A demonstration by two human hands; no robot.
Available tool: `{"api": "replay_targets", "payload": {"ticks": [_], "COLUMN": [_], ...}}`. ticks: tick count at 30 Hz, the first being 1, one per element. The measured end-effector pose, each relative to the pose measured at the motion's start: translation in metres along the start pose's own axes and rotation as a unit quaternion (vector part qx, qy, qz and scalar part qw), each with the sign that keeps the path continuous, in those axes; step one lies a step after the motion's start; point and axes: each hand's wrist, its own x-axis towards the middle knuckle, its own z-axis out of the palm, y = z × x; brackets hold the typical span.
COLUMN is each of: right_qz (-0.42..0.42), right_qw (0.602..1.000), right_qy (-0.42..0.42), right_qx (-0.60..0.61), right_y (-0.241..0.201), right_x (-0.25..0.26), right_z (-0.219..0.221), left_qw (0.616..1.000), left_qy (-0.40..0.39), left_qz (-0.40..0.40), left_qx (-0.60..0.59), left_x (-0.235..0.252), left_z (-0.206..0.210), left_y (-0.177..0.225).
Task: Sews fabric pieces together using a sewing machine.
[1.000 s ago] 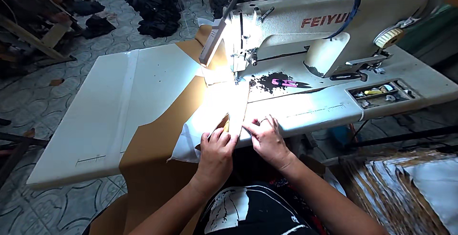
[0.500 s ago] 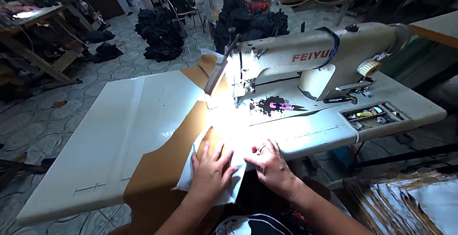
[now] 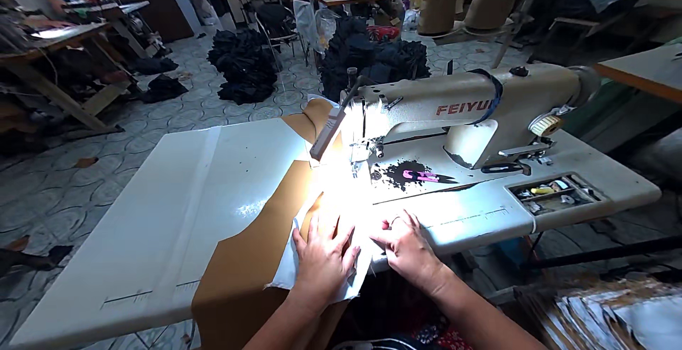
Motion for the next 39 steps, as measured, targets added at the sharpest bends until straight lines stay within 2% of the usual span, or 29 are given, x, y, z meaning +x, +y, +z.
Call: {"api": "replay_targets", "payload": {"ticks": [3,7,11,17,21,27,29,31,37,39], "right_qz": [0.006,0.002,0.005,0.066,0.075,0.133,0.158,0.175,0.148,0.14], "right_qw": [1.0,1.0,1.0,0.993,0.989,0.973,0.972,0.976,0.988,0.99], "right_qy": [-0.02,-0.023,-0.018,-0.1,-0.124,-0.188,-0.176,-0.129,-0.02,-0.014], "right_qx": [0.006,0.003,0.014,0.024,0.026,-0.022,-0.012,0.012,0.028,0.022], "right_y": [-0.001,0.001,0.004,0.008,0.016,0.024,0.027,0.032,0.041,0.042], "right_x": [0.001,-0.001,0.002,0.028,0.054,0.097,0.106,0.106,0.095,0.095], "right_z": [-0.003,-0.003,-0.003,-0.007,-0.006,-0.002,0.003,0.011,0.023,0.025], "left_qw": [0.996,0.998,0.997,0.999,0.993,0.987,0.986,0.983,0.981,0.983], "left_qy": [0.071,0.055,0.071,-0.003,-0.095,-0.143,-0.149,-0.164,-0.172,-0.161], "left_qz": [0.049,0.033,0.018,-0.012,-0.035,-0.05,-0.055,-0.063,-0.075,-0.072], "left_qx": [0.003,-0.02,-0.018,-0.04,-0.058,-0.053,-0.056,-0.048,-0.042,-0.047], "left_x": [-0.001,-0.015,-0.015,0.014,0.044,0.083,0.097,0.111,0.132,0.132], "left_z": [0.003,0.014,0.022,0.015,0.004,0.002,0.003,0.002,0.005,0.008], "left_y": [0.011,0.023,0.021,0.011,0.003,-0.008,-0.011,-0.014,-0.024,-0.025]}}
